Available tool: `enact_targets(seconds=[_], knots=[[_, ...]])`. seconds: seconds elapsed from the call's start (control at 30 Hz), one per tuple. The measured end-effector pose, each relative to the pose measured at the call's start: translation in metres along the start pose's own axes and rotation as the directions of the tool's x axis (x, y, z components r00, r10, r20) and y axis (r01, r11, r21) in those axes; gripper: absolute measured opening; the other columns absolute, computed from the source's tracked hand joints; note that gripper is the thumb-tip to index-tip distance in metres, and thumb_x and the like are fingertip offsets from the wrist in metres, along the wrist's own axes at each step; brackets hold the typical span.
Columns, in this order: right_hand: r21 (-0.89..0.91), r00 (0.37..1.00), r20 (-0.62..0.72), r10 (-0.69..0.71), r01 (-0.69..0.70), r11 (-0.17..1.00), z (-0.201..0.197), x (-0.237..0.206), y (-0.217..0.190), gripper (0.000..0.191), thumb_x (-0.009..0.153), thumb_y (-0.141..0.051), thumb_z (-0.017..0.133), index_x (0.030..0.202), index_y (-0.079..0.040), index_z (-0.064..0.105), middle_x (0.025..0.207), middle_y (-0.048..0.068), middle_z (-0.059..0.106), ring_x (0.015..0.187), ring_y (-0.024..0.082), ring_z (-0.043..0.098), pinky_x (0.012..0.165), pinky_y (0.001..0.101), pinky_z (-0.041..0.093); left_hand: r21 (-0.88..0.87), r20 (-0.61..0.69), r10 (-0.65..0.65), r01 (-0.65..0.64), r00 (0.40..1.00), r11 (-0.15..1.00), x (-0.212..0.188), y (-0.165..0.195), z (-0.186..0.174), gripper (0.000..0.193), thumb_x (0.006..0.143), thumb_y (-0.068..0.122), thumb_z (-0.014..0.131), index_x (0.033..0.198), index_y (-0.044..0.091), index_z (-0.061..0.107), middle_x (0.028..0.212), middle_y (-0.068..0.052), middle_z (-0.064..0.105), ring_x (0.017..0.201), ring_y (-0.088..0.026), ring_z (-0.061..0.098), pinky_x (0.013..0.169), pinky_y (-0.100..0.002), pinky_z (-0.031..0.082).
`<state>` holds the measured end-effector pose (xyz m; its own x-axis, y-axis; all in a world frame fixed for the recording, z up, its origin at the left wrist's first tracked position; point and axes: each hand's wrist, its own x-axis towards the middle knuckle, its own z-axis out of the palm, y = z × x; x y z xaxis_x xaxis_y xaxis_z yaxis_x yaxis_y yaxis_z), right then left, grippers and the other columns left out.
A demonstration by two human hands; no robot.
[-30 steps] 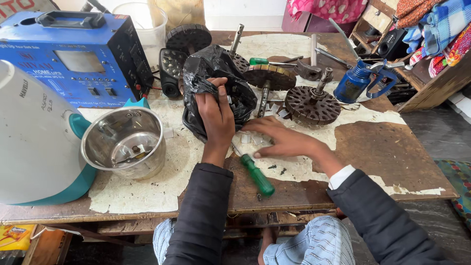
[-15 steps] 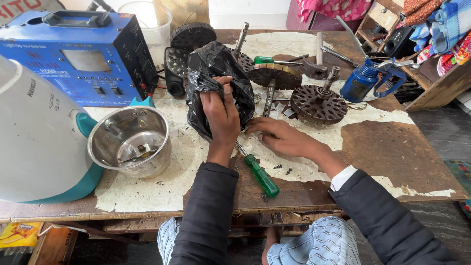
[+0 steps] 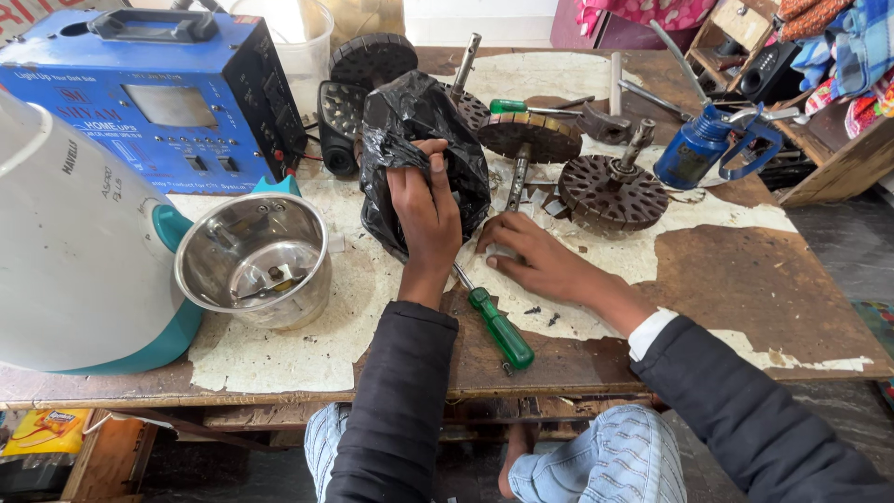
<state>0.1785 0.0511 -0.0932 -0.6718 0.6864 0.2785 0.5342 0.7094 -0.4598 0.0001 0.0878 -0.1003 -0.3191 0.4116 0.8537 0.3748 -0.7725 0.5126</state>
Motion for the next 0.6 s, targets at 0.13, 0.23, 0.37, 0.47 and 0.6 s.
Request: enact_targets(seconds=[0.13, 0.23, 0.37, 0.47, 0.6], knots=[[-0.129, 1.000, -0.010, -0.013, 0.012, 0.992, 0.0020, -0.0023, 0.0014, 0.018, 0.100, -0.018, 0.061, 0.112, -0.004, 0.059, 0.109, 0.012, 0.051, 0.107, 0.030, 0.051, 0.093, 0.0428, 0.044, -0.022, -0.009, 0.008, -0.008, 1.000, 1.000, -0.0017, 0.0010, 0.0004, 0.024, 0.115, 0.014, 0.046, 0.119, -0.002, 0.063, 0.120, -0.018, 0.061, 0.113, -0.032, 0.061, 0.100, -0.044, 0.049], [-0.149, 1.000, 0.009, 0.011, -0.010, 0.989, -0.0009, -0.0033, 0.0010, 0.016, 0.101, -0.019, 0.059, 0.109, -0.005, 0.057, 0.105, 0.012, 0.049, 0.103, 0.030, 0.052, 0.089, 0.0440, 0.044, -0.065, -0.012, -0.033, 0.032, 0.999, 0.997, 0.0002, 0.0021, 0.0017, 0.024, 0.115, 0.015, 0.047, 0.117, -0.003, 0.063, 0.117, -0.016, 0.064, 0.108, -0.031, 0.062, 0.096, -0.042, 0.051], [-0.170, 1.000, -0.027, 0.007, -0.011, 0.985, -0.0030, -0.0045, 0.0014, 0.019, 0.100, -0.019, 0.059, 0.107, -0.002, 0.056, 0.102, 0.014, 0.051, 0.093, 0.034, 0.057, 0.078, 0.0462, 0.046, -0.084, -0.020, -0.025, 0.023, 0.999, 0.996, 0.0001, 0.0028, 0.0020, 0.027, 0.115, 0.019, 0.047, 0.118, -0.003, 0.064, 0.110, -0.015, 0.064, 0.100, -0.027, 0.064, 0.090, -0.039, 0.052], [-0.232, 0.999, -0.054, 0.004, -0.017, 0.973, -0.0020, -0.0053, 0.0029, 0.022, 0.100, -0.023, 0.059, 0.102, -0.001, 0.057, 0.095, 0.015, 0.055, 0.083, 0.036, 0.061, 0.070, 0.0481, 0.047, -0.157, 0.011, -0.146, 0.146, 0.989, 0.977, -0.0014, 0.0015, 0.0018, 0.032, 0.114, 0.023, 0.045, 0.116, -0.002, 0.065, 0.096, -0.009, 0.065, 0.086, -0.019, 0.064, 0.080, -0.033, 0.052], [-0.302, 0.994, -0.103, -0.027, -0.005, 0.953, -0.0011, -0.0065, 0.0048, 0.027, 0.101, -0.027, 0.061, 0.096, 0.000, 0.059, 0.087, 0.016, 0.062, 0.075, 0.039, 0.064, 0.063, 0.0498, 0.047, -0.145, 0.014, -0.150, 0.151, 0.989, 0.978, -0.0021, 0.0003, 0.0011, 0.036, 0.115, 0.027, 0.045, 0.116, -0.001, 0.066, 0.091, -0.007, 0.064, 0.083, -0.017, 0.063, 0.077, -0.031, 0.052]])
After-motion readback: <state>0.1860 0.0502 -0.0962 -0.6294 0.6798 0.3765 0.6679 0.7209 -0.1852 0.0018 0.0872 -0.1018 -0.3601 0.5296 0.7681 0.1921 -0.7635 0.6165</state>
